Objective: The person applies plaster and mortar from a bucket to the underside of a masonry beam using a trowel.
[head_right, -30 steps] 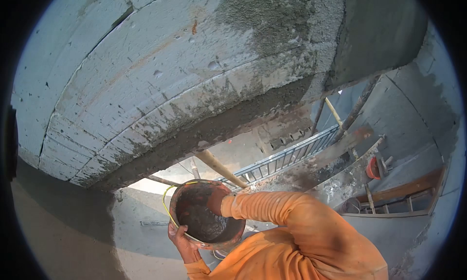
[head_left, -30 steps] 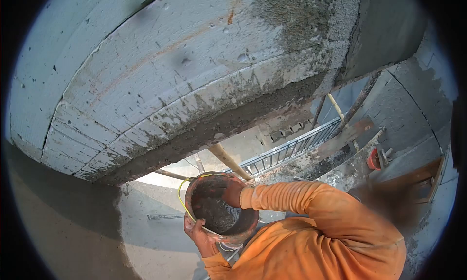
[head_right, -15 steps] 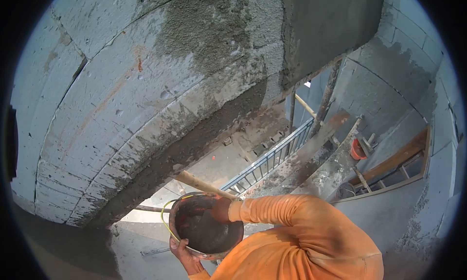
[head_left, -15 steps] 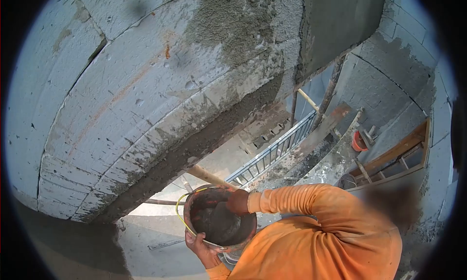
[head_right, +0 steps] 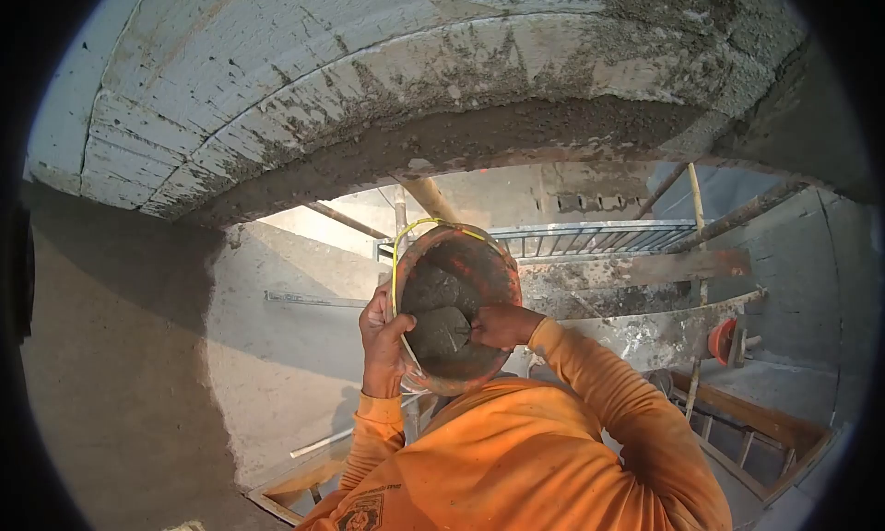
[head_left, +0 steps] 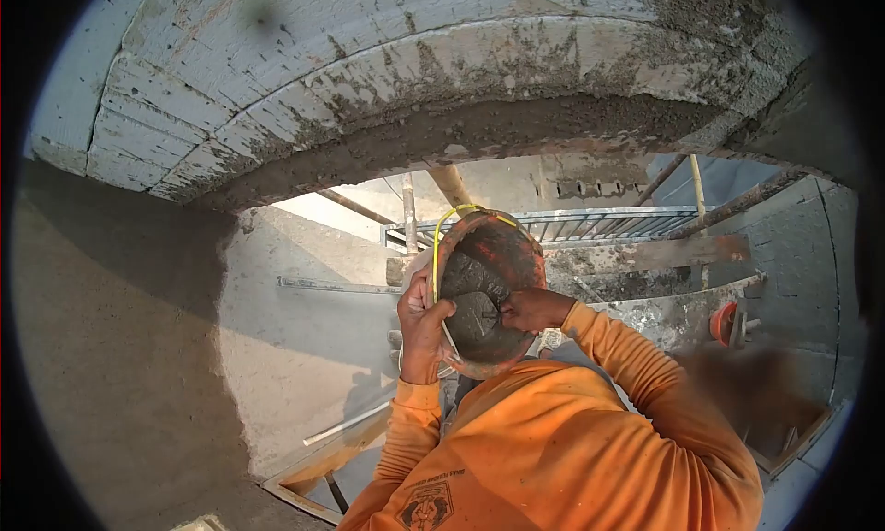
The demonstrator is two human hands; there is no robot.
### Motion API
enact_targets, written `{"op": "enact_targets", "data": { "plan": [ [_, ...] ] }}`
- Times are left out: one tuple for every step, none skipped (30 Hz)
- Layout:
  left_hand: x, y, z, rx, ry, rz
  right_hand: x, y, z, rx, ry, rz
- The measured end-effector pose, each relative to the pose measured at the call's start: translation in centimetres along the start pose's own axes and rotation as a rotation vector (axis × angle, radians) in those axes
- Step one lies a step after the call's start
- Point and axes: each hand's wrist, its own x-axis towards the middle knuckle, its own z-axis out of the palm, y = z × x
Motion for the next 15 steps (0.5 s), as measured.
{"op": "enact_targets", "data": {
  "plan": [
    [-0.3,-0.4,-0.5,0.000,0.030,0.014,-1.7,-0.7,-0.9,-0.014,-0.023,-0.020],
    [-0.6,-0.9,-1.3,-0.007,0.050,0.036,-4.0,-1.7,-1.9,0.090,-0.036,0.038],
    [-0.6,-0.3,-1.3,-0.015,0.059,0.058,-4.8,-2.2,-2.8,0.193,-0.041,0.101],
    [-0.9,0.4,-0.7,-0.081,0.090,0.032,-4.3,-2.2,-3.6,0.183,-0.041,0.098],
    [-0.8,0.3,-0.8,-0.083,0.082,0.022,-3.9,-1.7,-3.9,0.235,-0.009,0.123],
    [-1.0,0.3,-1.2,-0.146,0.082,-0.019,-4.2,-1.2,-2.9,0.306,0.026,0.162],
    [-0.8,0.4,-1.3,-0.214,0.077,-0.043,-3.9,-0.5,-1.6,0.318,0.042,0.179],
    [-0.3,-0.4,-2.0,-0.195,0.080,-0.024,-2.4,0.1,-1.4,0.107,0.111,0.057],
    [0.1,-1.0,-2.7,-0.206,0.094,-0.028,-0.9,0.4,-1.9,-0.117,0.191,-0.061],
    [0.6,-1.5,-3.2,-0.216,0.090,-0.041,-0.5,0.9,-1.3,-0.126,0.236,-0.093],
    [0.9,-0.4,-2.4,-0.237,0.070,-0.034,-0.9,1.3,-0.7,-0.135,0.294,-0.110],
    [0.9,0.5,-2.0,-0.258,0.045,-0.041,-2.0,0.1,-1.0,-0.009,0.254,0.012],
    [1.6,-0.2,-3.4,-0.233,-0.015,-0.047,-3.3,-1.1,-0.8,0.133,0.215,0.127],
    [2.5,-1.1,-5.0,-0.210,-0.069,-0.050,-3.3,0.4,1.0,0.367,0.221,0.160],
    [2.8,-0.9,-5.2,-0.196,-0.075,-0.046,-3.2,2.0,2.6,0.604,0.224,0.172]
  ]
}}
